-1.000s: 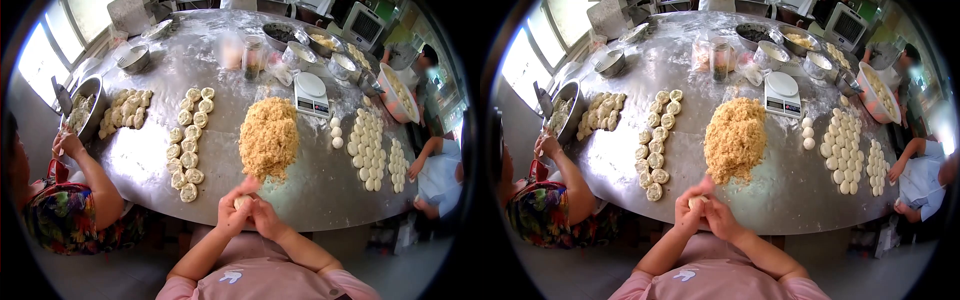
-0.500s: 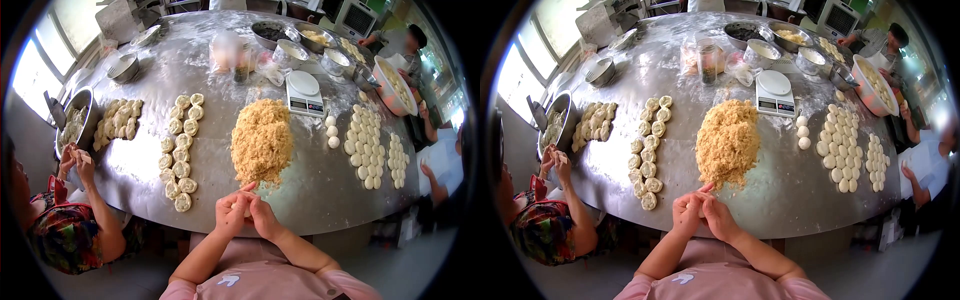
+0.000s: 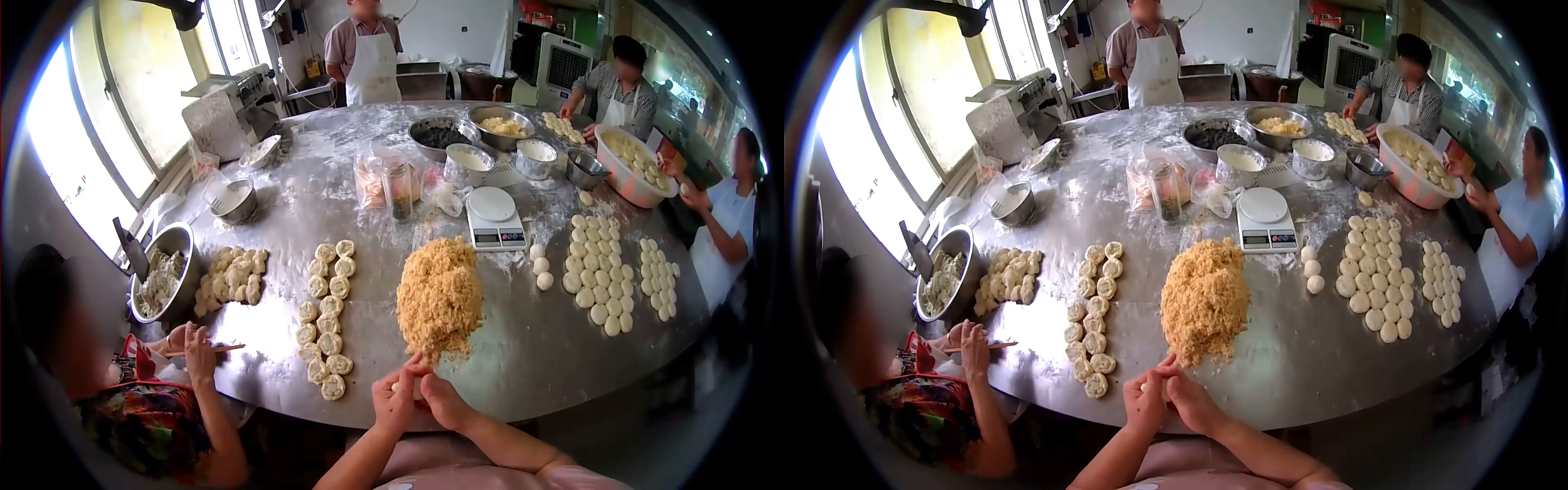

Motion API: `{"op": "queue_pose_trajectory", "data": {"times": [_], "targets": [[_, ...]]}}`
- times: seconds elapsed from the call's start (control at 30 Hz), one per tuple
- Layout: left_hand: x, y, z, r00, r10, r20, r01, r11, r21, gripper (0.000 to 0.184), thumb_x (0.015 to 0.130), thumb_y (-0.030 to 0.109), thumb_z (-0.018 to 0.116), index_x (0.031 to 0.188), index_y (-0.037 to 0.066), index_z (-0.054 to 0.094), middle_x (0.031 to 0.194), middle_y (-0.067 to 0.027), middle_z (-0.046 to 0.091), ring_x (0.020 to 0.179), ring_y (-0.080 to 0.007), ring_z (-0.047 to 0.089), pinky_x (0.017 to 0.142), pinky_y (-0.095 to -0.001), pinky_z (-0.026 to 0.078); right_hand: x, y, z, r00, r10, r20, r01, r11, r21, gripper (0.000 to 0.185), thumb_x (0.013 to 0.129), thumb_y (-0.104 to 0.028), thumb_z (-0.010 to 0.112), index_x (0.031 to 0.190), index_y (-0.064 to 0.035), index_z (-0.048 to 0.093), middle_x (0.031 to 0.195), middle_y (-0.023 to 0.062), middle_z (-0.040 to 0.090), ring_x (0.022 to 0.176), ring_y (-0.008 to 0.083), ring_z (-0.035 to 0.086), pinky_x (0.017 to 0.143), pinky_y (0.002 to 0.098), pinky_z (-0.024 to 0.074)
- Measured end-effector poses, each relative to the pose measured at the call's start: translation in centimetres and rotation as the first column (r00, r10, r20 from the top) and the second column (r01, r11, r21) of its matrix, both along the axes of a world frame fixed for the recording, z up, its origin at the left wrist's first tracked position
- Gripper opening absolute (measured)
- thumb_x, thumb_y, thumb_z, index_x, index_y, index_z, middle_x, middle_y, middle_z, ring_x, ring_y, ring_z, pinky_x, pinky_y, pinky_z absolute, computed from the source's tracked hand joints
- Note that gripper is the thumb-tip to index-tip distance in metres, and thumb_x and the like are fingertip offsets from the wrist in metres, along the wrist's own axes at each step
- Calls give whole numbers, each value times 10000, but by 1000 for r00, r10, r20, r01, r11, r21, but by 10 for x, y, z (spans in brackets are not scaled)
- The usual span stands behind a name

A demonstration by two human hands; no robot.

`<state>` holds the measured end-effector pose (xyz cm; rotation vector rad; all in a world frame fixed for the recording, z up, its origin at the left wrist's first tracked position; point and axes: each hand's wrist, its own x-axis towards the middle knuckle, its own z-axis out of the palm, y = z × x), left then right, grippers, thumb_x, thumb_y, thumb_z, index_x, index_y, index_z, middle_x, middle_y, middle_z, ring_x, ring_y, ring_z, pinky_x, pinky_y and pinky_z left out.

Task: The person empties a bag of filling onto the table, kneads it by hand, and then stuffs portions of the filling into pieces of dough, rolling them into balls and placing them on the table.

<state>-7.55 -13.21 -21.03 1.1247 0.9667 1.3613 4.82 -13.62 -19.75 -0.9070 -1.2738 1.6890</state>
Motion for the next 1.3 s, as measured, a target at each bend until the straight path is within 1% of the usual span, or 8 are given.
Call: {"op": "queue_pose_trajectory", "data": {"times": [0.13,0.27,0.43,0.73,0.87,1.0,1.23,1.3], "targets": [[1,-14,1,996,-38,77,31,995,96,535,987,406,505,1266,-48,551,1316,-182,559,1229,-261,515,1067,-372,360,-4,-13,-5,991,-134,19,128,971,204,387,1023,-386,428,1265,-91,491,961,5,571,771,79,520,654,245,454],[10,-25,30,1000,-13,4,12,979,202,610,974,356,538,1420,-24,366,1390,-162,488,1276,-243,468,1071,-365,353,10,-20,1,994,-26,-102,13,992,-129,471,1031,-441,357,1245,-42,487,1014,24,588,835,89,556,717,234,473],[10,-29,17,1000,-1,6,1,994,108,385,1005,235,497,895,-82,686,904,-143,701,1095,-278,610,1002,-391,426,13,-31,-6,1000,7,23,-8,998,69,479,1031,-461,328,1168,-47,526,948,16,589,823,85,546,728,235,472],[13,-46,46,966,9,259,-43,991,126,466,995,376,488,1192,-25,621,1304,-213,555,1256,-269,494,1046,-396,384,0,-42,13,990,-26,-140,4,988,-157,500,1010,-527,334,1118,-79,528,856,-18,532,709,47,487,583,206,424],[0,-56,37,990,-82,-118,107,969,224,339,995,242,496,1126,-30,650,1220,-214,610,1233,-286,519,1040,-388,382,4,-50,5,994,75,-84,-81,994,-69,473,1015,-514,337,1136,-95,519,848,-36,518,681,35,464,545,193,392],[-3,-66,27,1000,-7,-3,7,1000,29,355,1011,237,484,1009,-61,677,1103,-167,673,1162,-242,565,954,-339,452,0,-63,11,997,66,-47,-67,998,-18,431,1028,-473,338,1153,-99,513,854,-46,520,696,31,472,553,190,401],[-6,-66,35,921,-151,358,144,988,47,423,1003,273,502,1330,6,472,1254,-115,559,1119,-201,559,941,-333,458,6,-50,3,889,80,-451,-232,928,-292,429,1028,-467,321,1163,-114,524,836,26,578,549,62,449,469,215,363],[-9,-63,27,976,-82,202,82,997,10,431,994,248,518,1355,26,442,1258,-97,545,1137,-192,540,959,-335,440,11,-50,11,879,-75,-472,-157,887,-434,424,1021,-465,333,1154,-116,535,823,54,589,502,79,415,446,222,335]]}}
